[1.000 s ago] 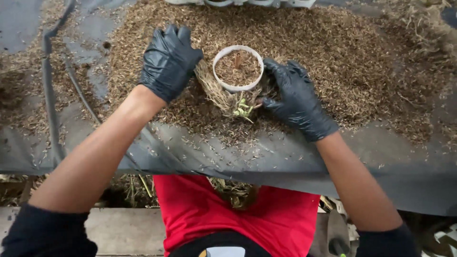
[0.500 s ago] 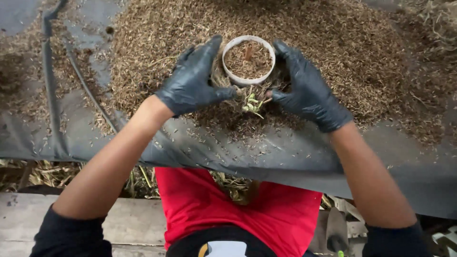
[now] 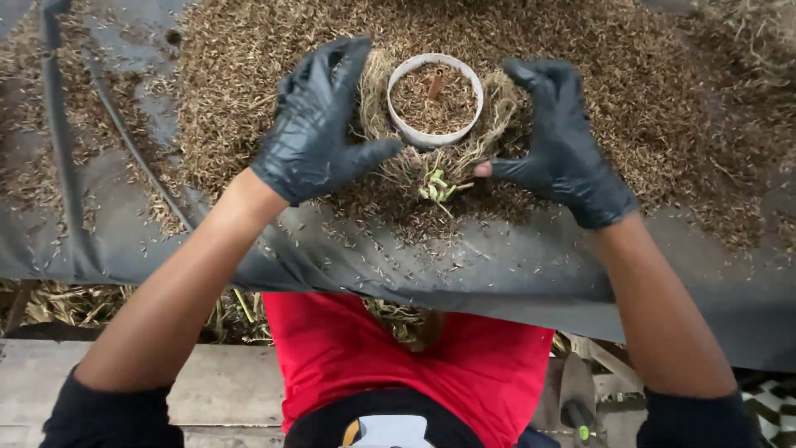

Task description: Arranging fibrous plant material around a small white container on a table covered in substrate to create a base or nest.

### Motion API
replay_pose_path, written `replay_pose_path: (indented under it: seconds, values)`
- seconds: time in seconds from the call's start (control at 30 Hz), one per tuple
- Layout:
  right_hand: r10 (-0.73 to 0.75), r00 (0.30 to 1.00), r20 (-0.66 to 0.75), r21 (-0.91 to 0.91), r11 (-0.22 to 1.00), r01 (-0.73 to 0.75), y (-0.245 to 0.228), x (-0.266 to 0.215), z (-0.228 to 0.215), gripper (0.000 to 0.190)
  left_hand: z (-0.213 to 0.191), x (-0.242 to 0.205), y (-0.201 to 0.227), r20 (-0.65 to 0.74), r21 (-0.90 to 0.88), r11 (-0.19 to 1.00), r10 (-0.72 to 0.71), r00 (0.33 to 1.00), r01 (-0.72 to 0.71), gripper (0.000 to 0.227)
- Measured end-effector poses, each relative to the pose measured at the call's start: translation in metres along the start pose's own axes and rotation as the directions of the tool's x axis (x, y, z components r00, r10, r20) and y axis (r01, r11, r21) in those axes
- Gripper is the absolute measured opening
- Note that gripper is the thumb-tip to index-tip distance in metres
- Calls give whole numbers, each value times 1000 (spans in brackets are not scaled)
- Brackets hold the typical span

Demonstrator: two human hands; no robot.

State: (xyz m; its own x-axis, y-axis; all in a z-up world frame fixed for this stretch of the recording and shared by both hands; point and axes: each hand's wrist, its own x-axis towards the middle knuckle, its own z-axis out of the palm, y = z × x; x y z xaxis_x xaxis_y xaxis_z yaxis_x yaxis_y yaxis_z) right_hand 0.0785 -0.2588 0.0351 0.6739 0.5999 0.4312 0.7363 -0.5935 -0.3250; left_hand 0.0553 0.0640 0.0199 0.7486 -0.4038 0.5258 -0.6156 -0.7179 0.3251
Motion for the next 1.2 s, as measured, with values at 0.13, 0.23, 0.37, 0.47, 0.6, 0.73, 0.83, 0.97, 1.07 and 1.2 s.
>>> replay_pose_path:
  seconds: [0.13,0.23,0.37,0.47,0.6,0.73,0.83,0.97,1.07,1.2]
  values:
    - [7,999,-43,-112,994,-11,-2,-4,4,94,-2,-2,-7,210,-47,997,-54,976,65,89]
    - [36,994,100,-214,977,-14,5,-1,10,86,9,3,-22,218,14,1000,16,976,-20,88]
    - [-104,990,98,-172,978,120,22,5,23,80,15,11,-31,283,39,993,94,954,-109,82]
    - [-109,992,71,-123,985,117,20,12,22,87,23,13,-41,304,31,990,123,945,-139,81]
    - [-116,992,-56,-167,980,105,26,7,21,104,17,12,-35,248,53,996,51,967,-66,94]
    - [-15,994,-110,-202,979,-7,-2,7,6,86,13,5,-32,44,137,983,121,992,-126,90]
    - [14,998,-61,22,1000,-12,-7,4,7,51,9,3,-32,87,-4,996,91,992,-91,76]
    - [97,989,-113,151,985,-79,-21,4,11,50,11,10,-39,205,-47,987,157,966,-151,71]
    - [65,982,-178,60,997,-55,-14,6,26,48,18,13,-47,239,-103,981,184,953,-163,71]
    - [40,971,-236,31,999,-33,-17,10,31,43,12,18,-42,332,-86,992,113,937,-89,84]
